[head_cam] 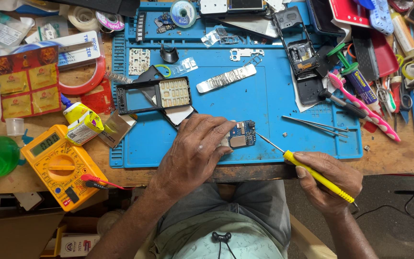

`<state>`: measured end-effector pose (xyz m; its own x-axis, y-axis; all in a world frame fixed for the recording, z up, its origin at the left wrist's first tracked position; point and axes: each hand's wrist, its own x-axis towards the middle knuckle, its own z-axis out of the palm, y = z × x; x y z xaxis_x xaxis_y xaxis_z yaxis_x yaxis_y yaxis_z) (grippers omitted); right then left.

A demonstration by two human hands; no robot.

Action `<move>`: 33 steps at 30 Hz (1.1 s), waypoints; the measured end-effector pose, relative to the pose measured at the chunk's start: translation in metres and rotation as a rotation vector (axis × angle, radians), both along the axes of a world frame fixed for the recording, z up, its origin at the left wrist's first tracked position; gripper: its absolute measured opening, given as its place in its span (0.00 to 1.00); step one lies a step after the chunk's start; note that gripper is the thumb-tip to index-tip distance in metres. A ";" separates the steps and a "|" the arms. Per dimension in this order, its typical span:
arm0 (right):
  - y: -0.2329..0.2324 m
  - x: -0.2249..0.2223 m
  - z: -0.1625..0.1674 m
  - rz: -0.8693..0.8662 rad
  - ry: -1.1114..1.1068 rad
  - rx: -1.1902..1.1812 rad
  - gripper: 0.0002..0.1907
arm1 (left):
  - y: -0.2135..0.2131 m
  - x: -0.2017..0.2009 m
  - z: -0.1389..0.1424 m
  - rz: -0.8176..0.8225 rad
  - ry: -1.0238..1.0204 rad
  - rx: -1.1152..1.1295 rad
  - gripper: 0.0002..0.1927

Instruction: The person cleans a small circuit board with a tissue and a toothbrush, applies flux, and solders components using a soldering iron and solder wire. The work is performed on a cluttered workbench with various electronic parts and tools.

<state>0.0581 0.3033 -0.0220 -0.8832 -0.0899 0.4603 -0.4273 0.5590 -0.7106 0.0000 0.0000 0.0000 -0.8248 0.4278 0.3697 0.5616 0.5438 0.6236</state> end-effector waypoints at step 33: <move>0.010 0.000 0.032 -0.088 0.041 0.247 0.15 | 0.028 0.017 0.005 0.026 0.022 0.002 0.26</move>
